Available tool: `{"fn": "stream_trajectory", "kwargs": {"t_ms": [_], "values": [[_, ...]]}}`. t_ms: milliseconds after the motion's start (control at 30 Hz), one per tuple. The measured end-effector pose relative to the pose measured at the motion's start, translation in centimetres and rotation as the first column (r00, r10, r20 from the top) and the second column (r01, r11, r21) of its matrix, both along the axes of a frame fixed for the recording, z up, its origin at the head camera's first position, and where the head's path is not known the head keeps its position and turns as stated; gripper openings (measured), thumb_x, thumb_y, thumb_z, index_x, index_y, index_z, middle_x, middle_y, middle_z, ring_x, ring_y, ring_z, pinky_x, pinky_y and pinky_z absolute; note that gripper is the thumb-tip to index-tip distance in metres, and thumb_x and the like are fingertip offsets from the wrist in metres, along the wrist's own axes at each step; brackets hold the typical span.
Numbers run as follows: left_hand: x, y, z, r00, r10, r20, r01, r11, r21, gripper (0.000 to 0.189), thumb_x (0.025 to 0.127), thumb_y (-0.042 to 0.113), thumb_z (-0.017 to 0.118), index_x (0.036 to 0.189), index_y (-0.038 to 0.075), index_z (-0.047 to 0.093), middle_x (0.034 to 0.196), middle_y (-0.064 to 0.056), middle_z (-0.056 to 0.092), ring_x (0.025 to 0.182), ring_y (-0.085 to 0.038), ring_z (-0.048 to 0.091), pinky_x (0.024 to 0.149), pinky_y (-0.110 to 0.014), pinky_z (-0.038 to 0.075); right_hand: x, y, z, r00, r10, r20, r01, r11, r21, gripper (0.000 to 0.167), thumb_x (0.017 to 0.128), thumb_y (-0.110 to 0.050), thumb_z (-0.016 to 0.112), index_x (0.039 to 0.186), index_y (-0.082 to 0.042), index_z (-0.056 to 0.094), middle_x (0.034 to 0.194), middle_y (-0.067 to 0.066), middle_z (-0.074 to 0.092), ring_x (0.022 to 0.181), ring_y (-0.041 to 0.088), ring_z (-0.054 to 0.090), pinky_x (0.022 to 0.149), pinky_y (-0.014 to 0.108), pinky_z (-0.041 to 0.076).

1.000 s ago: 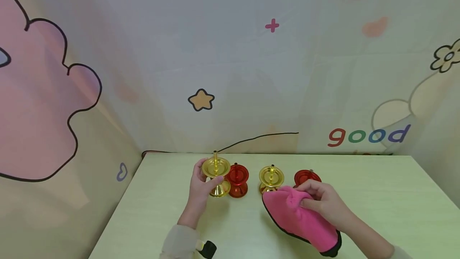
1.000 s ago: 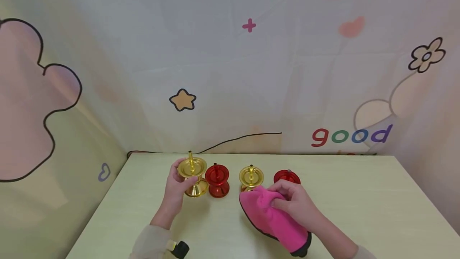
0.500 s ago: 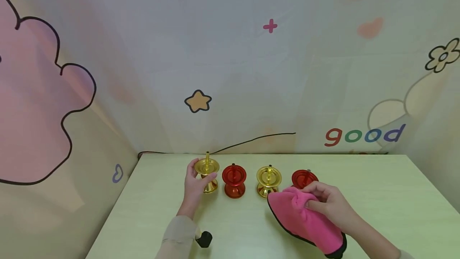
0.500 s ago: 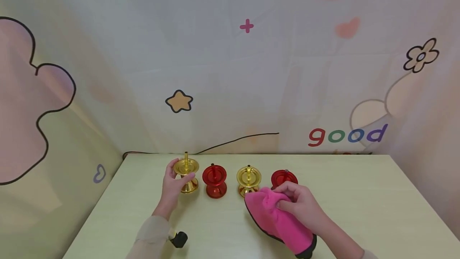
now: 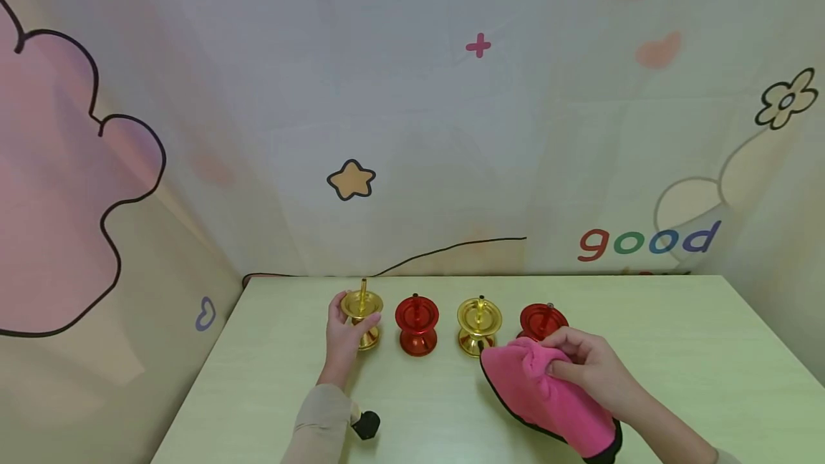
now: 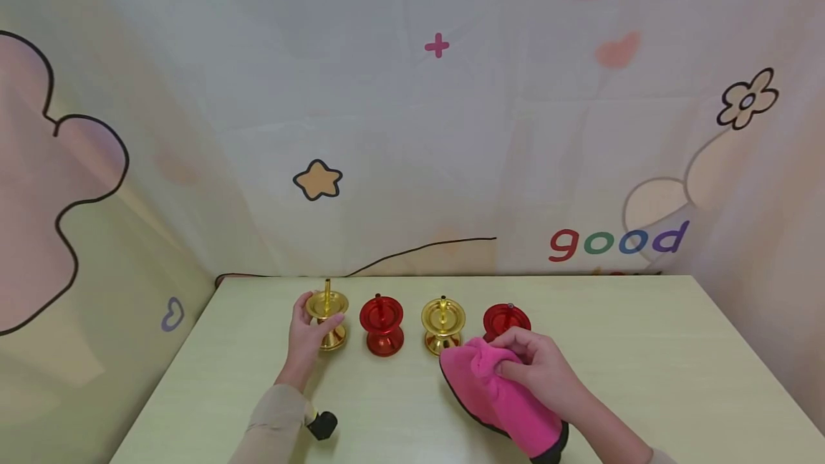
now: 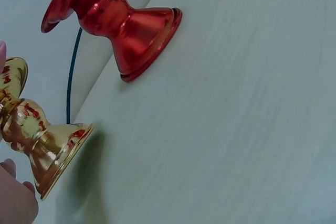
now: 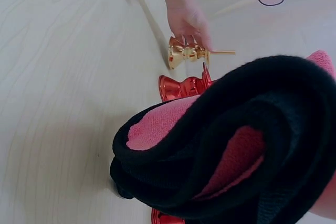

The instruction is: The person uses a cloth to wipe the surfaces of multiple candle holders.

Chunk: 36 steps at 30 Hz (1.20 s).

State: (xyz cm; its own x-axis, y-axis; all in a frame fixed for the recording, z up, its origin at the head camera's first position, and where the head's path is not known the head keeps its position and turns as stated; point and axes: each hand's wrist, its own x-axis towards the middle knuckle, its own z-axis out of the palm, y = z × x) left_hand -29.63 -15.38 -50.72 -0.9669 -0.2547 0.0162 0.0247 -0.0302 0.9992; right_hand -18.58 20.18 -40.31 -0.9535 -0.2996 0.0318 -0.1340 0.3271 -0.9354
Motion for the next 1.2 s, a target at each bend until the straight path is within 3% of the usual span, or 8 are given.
{"fn": "stream_trajectory", "kwargs": {"t_ms": [267, 533, 667, 767, 933, 1100, 1200], "values": [[0.7, -0.9, -0.7, 1.000, -0.007, 0.002, 0.007, 0.998, -0.064, 0.079, 0.070, 0.011, 0.074, 0.133, 0.005, 0.027, 0.140, -0.013, 0.034, 0.131, -0.026, 0.027, 0.108, -0.044, 0.018, 0.0, 0.1, -0.1, 1.000, -0.018, 0.017, 0.017, 1.000, 0.016, 0.028, 0.080, -0.010, 0.062, 0.102, 0.004, 0.054, 0.086, -0.007, 0.060, 0.072, 0.009, 0.055, 0.060, 0.027, 0.051], [1.5, -1.5, -0.7, 0.999, -0.038, 0.018, 0.040, 0.987, -0.154, 0.086, 0.069, 0.017, 0.075, 0.137, 0.006, 0.023, 0.141, -0.013, 0.031, 0.132, -0.028, 0.023, 0.108, -0.047, 0.016, 0.0, 0.2, -0.4, 0.999, -0.020, 0.025, 0.019, 1.000, 0.018, 0.028, 0.079, -0.012, 0.063, 0.101, 0.004, 0.055, 0.086, -0.009, 0.061, 0.072, 0.010, 0.055, 0.061, 0.027, 0.052], [1.8, -1.6, -0.3, 0.996, -0.049, 0.072, 0.064, 0.974, -0.219, 0.098, 0.070, 0.026, 0.074, 0.143, 0.016, 0.010, 0.148, -0.008, 0.015, 0.136, -0.027, 0.011, 0.108, -0.050, 0.011, 0.0, 0.2, -0.4, 1.000, -0.017, 0.021, 0.017, 1.000, 0.014, 0.028, 0.079, -0.011, 0.063, 0.101, 0.004, 0.055, 0.086, -0.009, 0.061, 0.072, 0.010, 0.055, 0.061, 0.027, 0.051], [2.1, -1.5, 0.3, 0.997, -0.030, 0.074, 0.049, 0.963, -0.266, 0.106, 0.067, 0.034, 0.075, 0.143, 0.026, 0.002, 0.150, -0.004, 0.006, 0.137, -0.027, 0.006, 0.108, -0.052, 0.011, 0.0, 0.3, -0.5, 1.000, -0.003, 0.007, 0.003, 1.000, 0.004, 0.025, 0.080, -0.010, 0.062, 0.100, 0.004, 0.055, 0.084, -0.011, 0.061, 0.071, 0.008, 0.055, 0.061, 0.026, 0.051], [2.8, -0.2, 2.2, 0.997, 0.007, -0.078, -0.031, 0.946, -0.322, 0.108, 0.064, 0.038, 0.077, 0.142, 0.027, 0.003, 0.149, 0.002, 0.006, 0.137, -0.025, 0.007, 0.107, -0.052, 0.015, 0.0, 0.3, -0.5, 1.000, 0.001, 0.007, -0.001, 1.000, -0.003, 0.025, 0.080, -0.010, 0.062, 0.099, 0.004, 0.055, 0.084, -0.012, 0.061, 0.071, 0.008, 0.055, 0.060, 0.025, 0.051], [3.9, 2.3, 3.5, 0.965, -0.015, -0.263, -0.088, 0.923, -0.374, 0.103, 0.067, 0.028, 0.077, 0.143, 0.025, 0.006, 0.149, 0.002, 0.011, 0.135, -0.026, 0.015, 0.104, -0.054, 0.022, 0.0, 0.3, -0.3, 1.000, -0.001, 0.016, 0.001, 1.000, -0.002, 0.027, 0.080, -0.011, 0.062, 0.101, 0.005, 0.054, 0.085, -0.011, 0.061, 0.072, 0.008, 0.055, 0.061, 0.026, 0.052], [4.5, 3.7, 3.5, 0.948, -0.058, -0.313, -0.080, 0.909, -0.410, 0.099, 0.068, 0.024, 0.076, 0.143, 0.022, 0.010, 0.149, 0.001, 0.012, 0.135, -0.026, 0.016, 0.102, -0.052, 0.027, 0.0, 0.3, -0.4, 1.000, -0.001, 0.016, 0.001, 1.000, 0.004, 0.027, 0.080, -0.011, 0.062, 0.101, 0.005, 0.054, 0.085, -0.011, 0.061, 0.072, 0.009, 0.056, 0.062, 0.026, 0.052]]}}
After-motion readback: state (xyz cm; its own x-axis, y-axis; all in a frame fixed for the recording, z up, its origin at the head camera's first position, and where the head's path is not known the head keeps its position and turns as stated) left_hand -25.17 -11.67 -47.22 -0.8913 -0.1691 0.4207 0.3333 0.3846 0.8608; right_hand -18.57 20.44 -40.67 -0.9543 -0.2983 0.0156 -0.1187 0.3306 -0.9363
